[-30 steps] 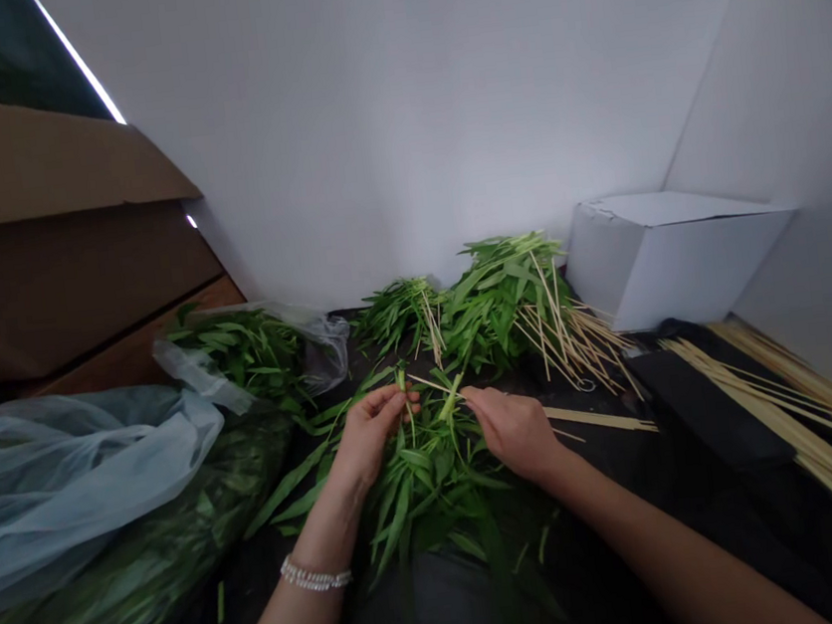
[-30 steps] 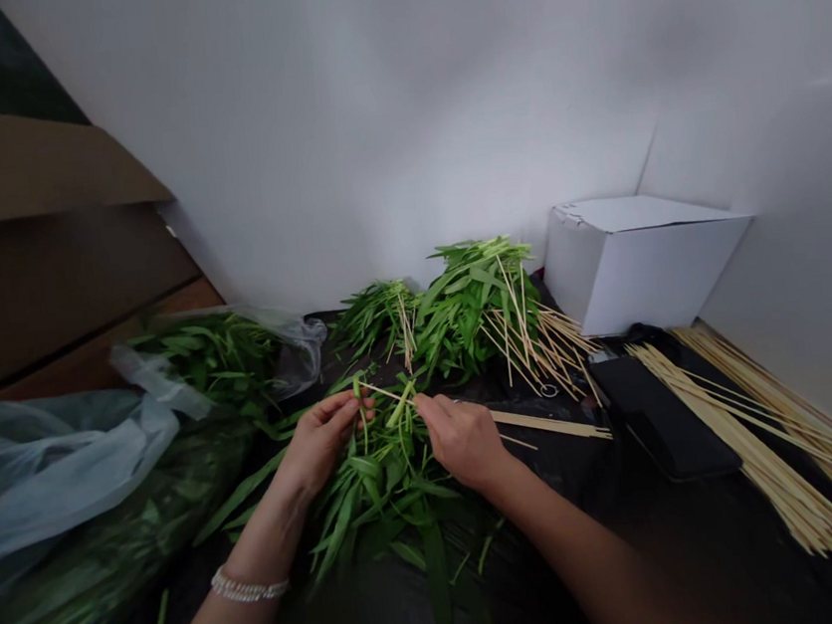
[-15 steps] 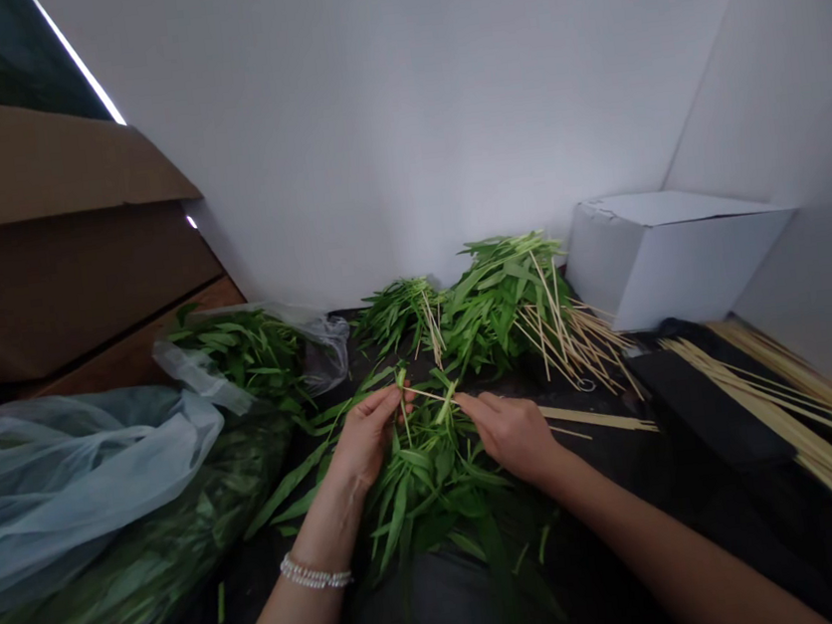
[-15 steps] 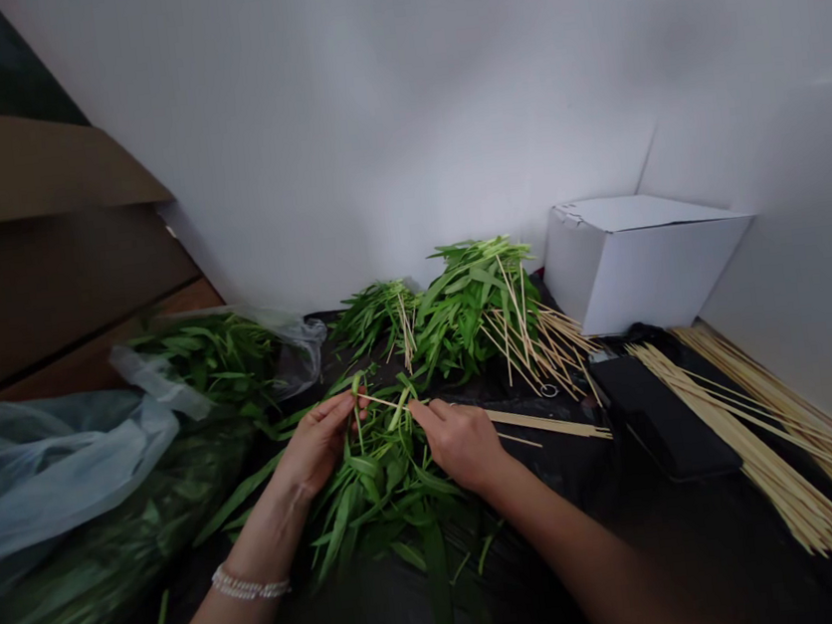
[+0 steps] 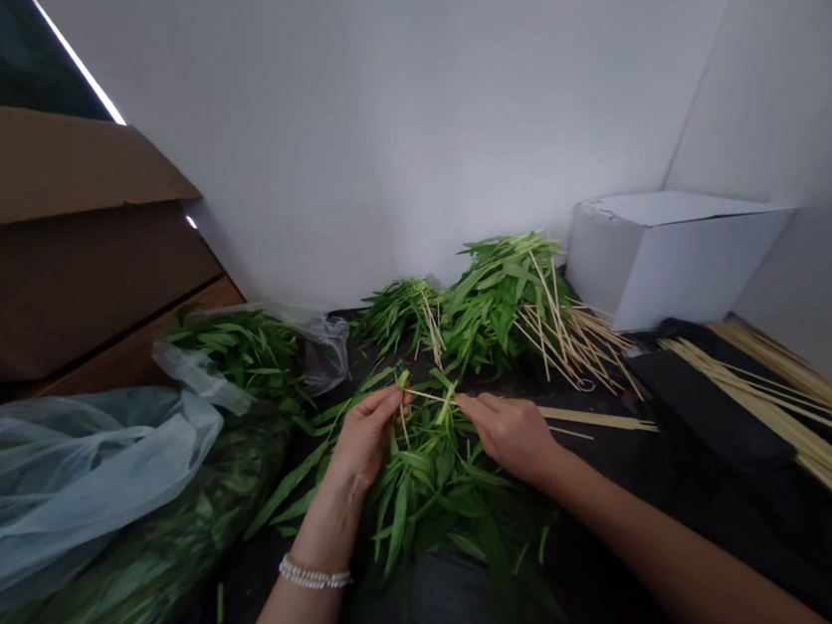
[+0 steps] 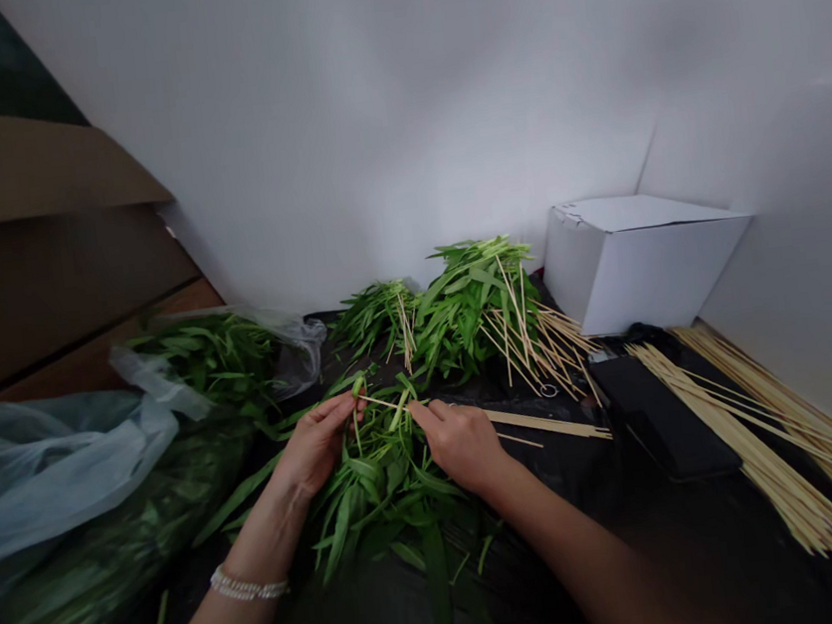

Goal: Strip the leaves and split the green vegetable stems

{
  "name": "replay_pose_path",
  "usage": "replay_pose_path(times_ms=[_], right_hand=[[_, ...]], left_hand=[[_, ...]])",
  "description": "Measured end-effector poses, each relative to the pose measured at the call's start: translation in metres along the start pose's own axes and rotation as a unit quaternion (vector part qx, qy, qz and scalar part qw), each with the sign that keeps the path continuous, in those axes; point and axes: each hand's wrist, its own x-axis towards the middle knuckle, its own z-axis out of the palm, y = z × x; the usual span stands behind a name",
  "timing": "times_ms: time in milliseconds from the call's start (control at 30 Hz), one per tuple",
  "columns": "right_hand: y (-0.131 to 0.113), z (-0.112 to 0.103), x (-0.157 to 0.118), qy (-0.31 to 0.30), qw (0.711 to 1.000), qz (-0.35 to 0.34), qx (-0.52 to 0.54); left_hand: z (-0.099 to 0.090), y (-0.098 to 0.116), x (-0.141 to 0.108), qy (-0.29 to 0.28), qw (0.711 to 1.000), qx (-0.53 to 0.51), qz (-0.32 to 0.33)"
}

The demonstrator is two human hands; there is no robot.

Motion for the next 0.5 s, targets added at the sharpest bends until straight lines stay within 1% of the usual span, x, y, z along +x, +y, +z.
replay_pose_path(times_ms=[133, 267, 500], right_hand=[[-0.0009, -0.0001, -0.0001, -0.007, 1.000, 0.003, 0.001], [-0.0025, 0.0011, -0.0007, -0.018, 1.000, 0.011, -0.006], [-0.0034, 0.0025, -0.0014, -0.029, 0.999, 0.011, -0.005]], left_hand=[[-0.0007, -0.0010, 0.0008, 0.018, 1.000, 0.009, 0.016], [-0.0025, -0.0048, 0.0025, 0.031, 0.999, 0.029, 0.017], [-0.0045, -0.0096, 0.0055, 0.026, 0.998, 0.049, 0.019]])
